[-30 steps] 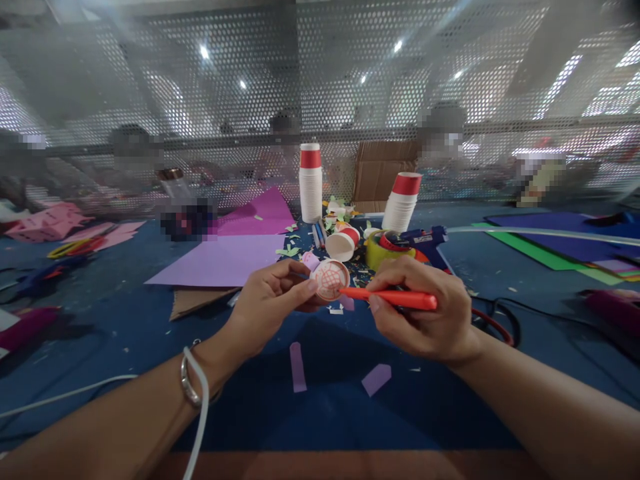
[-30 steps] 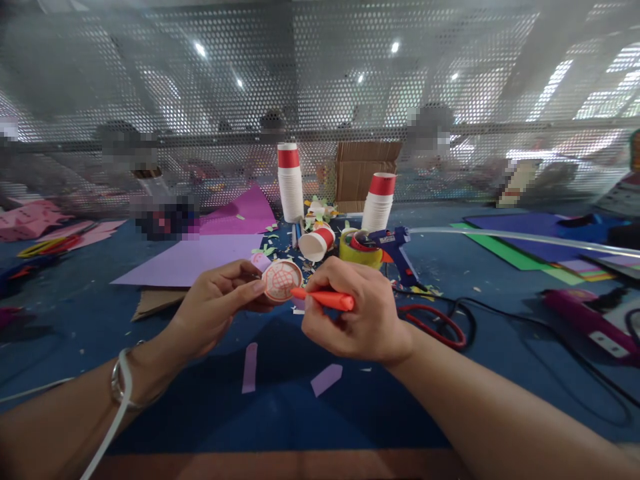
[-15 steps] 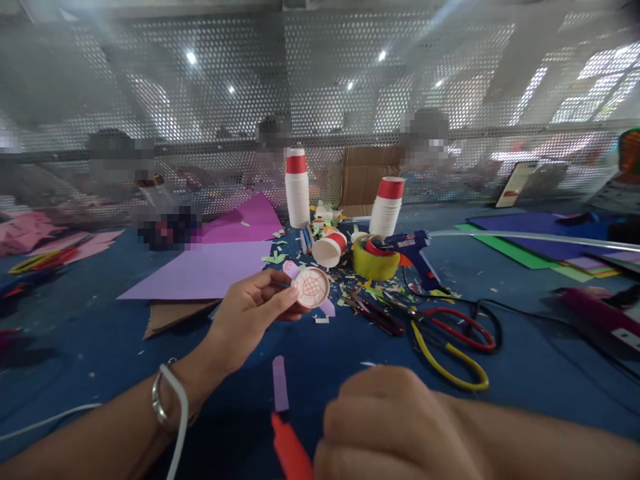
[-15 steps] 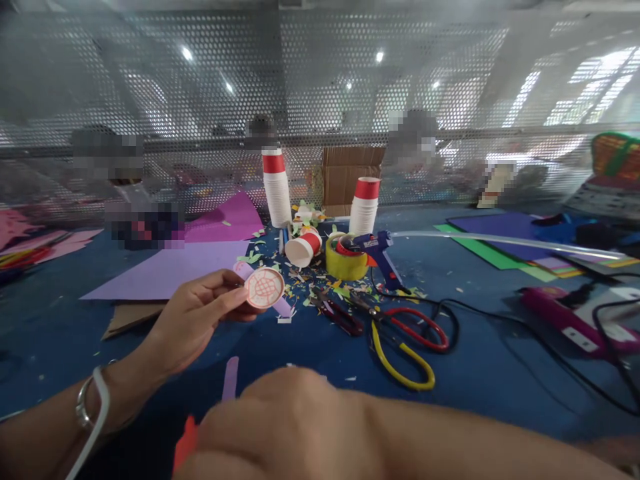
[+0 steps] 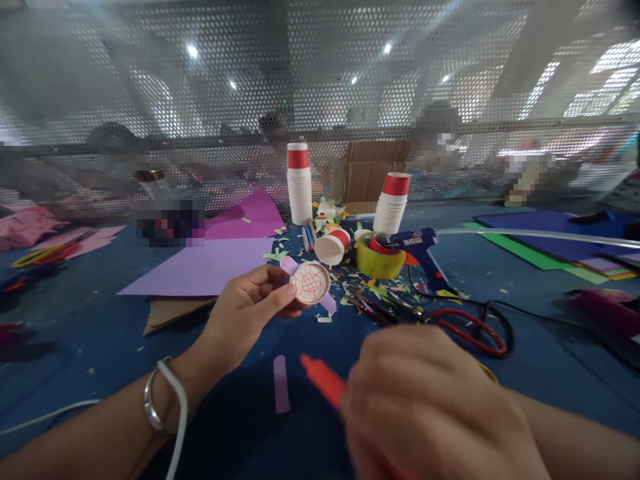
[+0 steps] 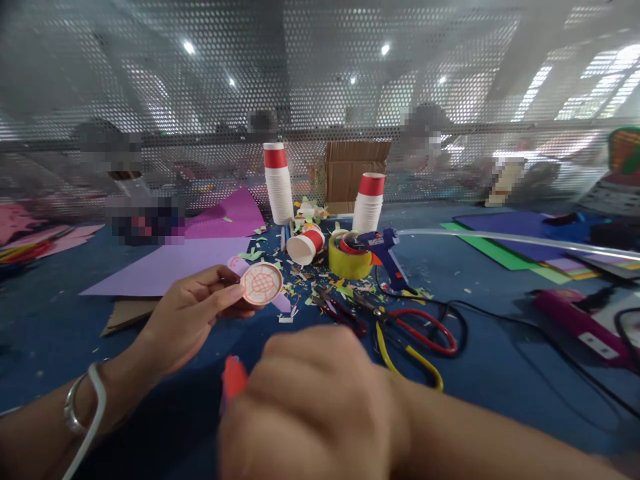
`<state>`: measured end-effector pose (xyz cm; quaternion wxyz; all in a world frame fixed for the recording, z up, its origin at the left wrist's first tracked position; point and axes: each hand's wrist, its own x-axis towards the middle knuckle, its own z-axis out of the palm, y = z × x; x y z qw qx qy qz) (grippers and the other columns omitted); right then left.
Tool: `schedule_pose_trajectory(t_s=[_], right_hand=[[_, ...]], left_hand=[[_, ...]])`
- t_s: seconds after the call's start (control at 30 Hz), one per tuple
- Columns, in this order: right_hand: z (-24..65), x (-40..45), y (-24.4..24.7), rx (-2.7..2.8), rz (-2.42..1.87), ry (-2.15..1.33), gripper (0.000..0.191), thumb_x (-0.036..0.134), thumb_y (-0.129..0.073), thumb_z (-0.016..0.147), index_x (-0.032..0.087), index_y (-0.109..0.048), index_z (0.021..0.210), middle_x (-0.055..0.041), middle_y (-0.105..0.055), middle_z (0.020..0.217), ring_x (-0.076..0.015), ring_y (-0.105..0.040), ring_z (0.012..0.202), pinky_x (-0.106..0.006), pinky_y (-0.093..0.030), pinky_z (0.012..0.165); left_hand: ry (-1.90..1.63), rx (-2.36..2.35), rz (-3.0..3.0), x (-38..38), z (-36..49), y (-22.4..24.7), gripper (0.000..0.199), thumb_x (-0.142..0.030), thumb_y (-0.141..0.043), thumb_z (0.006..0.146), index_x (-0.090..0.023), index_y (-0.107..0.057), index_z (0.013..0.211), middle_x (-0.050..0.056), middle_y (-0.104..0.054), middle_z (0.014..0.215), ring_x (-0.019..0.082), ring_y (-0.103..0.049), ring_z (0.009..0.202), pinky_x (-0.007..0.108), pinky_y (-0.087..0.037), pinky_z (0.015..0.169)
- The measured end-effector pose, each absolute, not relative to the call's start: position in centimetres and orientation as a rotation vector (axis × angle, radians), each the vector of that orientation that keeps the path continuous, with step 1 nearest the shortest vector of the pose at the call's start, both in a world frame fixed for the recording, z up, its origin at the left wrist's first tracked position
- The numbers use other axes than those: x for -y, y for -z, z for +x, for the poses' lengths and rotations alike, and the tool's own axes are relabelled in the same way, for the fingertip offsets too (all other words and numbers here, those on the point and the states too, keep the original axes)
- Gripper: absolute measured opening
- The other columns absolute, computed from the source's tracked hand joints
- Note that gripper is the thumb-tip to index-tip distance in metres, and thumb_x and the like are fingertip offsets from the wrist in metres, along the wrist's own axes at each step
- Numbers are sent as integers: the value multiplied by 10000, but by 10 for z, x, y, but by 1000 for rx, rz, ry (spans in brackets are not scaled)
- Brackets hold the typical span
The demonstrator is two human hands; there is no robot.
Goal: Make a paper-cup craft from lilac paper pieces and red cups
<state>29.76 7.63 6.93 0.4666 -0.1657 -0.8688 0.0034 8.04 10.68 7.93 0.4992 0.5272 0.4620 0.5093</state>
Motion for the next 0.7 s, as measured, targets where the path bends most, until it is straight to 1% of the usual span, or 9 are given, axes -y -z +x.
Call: schedule_pose_trajectory(t_s=[0.03,0.07,0.13,0.2,0.27,0.4,0.57,0.7], right_hand=[[300,-84,-76,2086,-401,-41,52,182,-588,909,226,-613,920,-6,-673,816,-130,-634,675,-257,-547,619],[301,-91,-83,2026,-412,-72,94,129,-583,864,223,-587,871,11,-645,717,-122,-606,591,-251,-522,553],[303,-103,-92,1910,-501,-119,128,88,-569,800,216,-557,810,23,-611,628,-117,-573,509,-257,-478,481],[302,-109,-95,1856,-570,-123,121,97,-562,792,214,-546,766,22,-615,610,-113,-573,489,-252,-458,461],[300,-111,-93,1870,-568,-118,121,101,-568,788,215,-543,754,20,-628,615,-114,-588,497,-247,-464,470],[296,-108,-90,1901,-545,-124,126,94,-561,791,220,-553,779,18,-651,639,-122,-613,528,-250,-496,504],[294,-107,-90,1915,-523,-87,136,87,-549,802,222,-552,787,15,-646,633,-117,-596,511,-250,-492,492],[295,-108,-89,1909,-530,-76,141,92,-551,803,233,-549,794,19,-654,644,-124,-612,528,-256,-505,505]], left_hand=[[-1237,-1117,1272,-106,81,-80,229,-333,-776,785,-177,-638,880,10,-734,748,160,-717,721,260,-595,685],[-1240,-1117,1270,-105,81,-81,230,-332,-776,785,-177,-636,882,8,-733,746,157,-716,719,259,-594,686],[-1236,-1109,1275,-104,81,-83,228,-329,-774,786,-177,-634,883,9,-736,744,154,-717,714,257,-592,682],[-1230,-1106,1277,-103,82,-83,231,-327,-774,785,-173,-632,884,11,-739,743,154,-721,703,255,-592,673],[-1231,-1117,1266,-102,83,-84,239,-323,-777,779,-167,-627,883,13,-741,746,153,-725,696,249,-590,662],[-1238,-1125,1254,-100,86,-85,248,-305,-783,760,-165,-615,876,8,-737,732,160,-727,680,257,-592,649],[-1238,-1114,1260,-99,87,-86,228,-308,-767,768,-169,-620,875,14,-740,721,166,-730,684,272,-594,661],[-1224,-1116,1291,-98,88,-87,195,-302,-744,781,-177,-616,857,30,-758,732,180,-740,693,286,-597,660]])
